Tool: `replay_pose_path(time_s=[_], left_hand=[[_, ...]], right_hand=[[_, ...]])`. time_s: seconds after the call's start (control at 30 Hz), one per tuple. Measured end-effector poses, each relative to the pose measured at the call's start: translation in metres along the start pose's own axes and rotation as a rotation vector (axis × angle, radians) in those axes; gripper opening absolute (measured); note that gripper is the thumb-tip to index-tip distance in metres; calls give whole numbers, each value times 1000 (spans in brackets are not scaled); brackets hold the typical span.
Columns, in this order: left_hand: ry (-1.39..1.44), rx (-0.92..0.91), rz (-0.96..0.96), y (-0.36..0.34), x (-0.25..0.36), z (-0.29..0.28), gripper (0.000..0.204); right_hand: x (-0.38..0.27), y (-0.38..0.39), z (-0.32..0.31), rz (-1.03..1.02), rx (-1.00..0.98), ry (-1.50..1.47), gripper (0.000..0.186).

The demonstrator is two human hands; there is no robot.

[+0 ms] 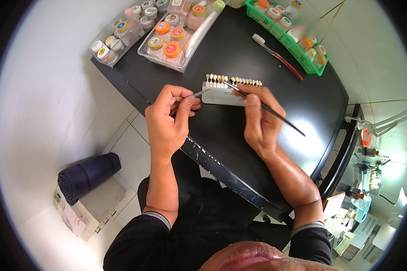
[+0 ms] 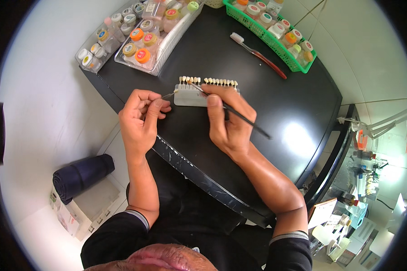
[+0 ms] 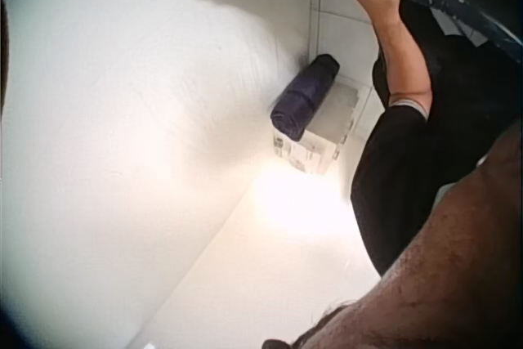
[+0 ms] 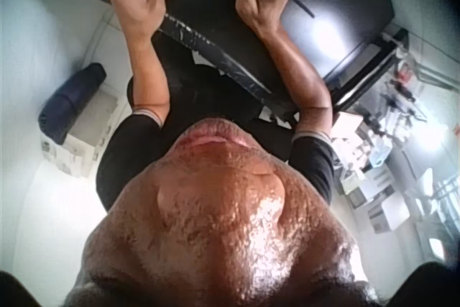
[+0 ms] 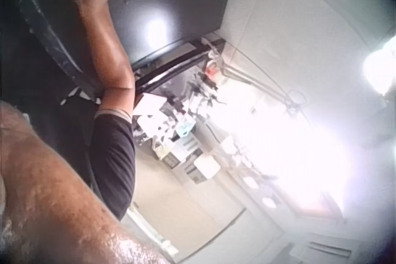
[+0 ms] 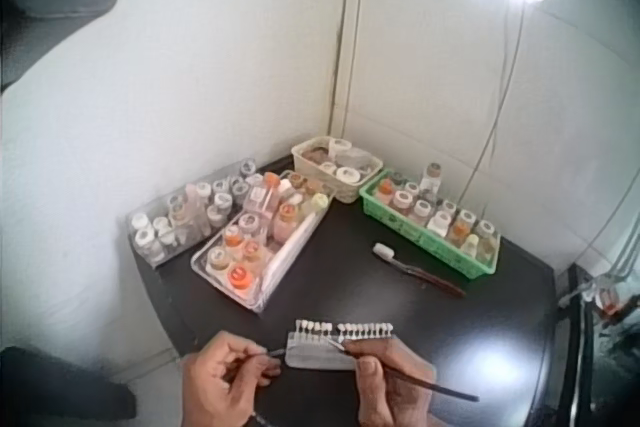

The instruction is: The person applies a stain to an individual dental crown using a fine brush, periodically holding the crown next to a shade guide for comparison.

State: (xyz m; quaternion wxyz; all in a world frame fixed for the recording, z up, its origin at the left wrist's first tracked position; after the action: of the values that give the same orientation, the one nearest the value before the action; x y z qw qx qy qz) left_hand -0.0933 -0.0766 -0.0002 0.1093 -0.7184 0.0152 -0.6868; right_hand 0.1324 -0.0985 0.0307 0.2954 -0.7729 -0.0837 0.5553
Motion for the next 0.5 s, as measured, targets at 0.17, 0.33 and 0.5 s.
replay_pose_path(time_s=[0.17, 0.33, 0.5], left_hand=[[-5, 2, -2, -1, 1, 2, 9], [-17, 10, 152, 6, 11, 0, 13], [-49, -44, 230, 15, 27, 21, 17]], right_hand=[[-15, -30, -15, 75, 4, -65, 21], [-5, -21, 2, 756, -410, -168, 28], [-7, -17, 6, 763, -433, -240, 30]])
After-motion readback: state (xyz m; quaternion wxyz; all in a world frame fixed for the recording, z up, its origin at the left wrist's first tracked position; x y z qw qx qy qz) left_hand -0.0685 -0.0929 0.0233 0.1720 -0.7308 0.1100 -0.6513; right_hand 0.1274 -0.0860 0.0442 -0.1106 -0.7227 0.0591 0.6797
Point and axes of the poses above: each hand's wrist, its own y-axis away from the middle knuckle, its own z-axis out of the palm, x = y × z, the point moved 7 cm from there along -y, towards the middle knuckle, and after that the axes turned 6 degrees about x, right-handed, at the moved point
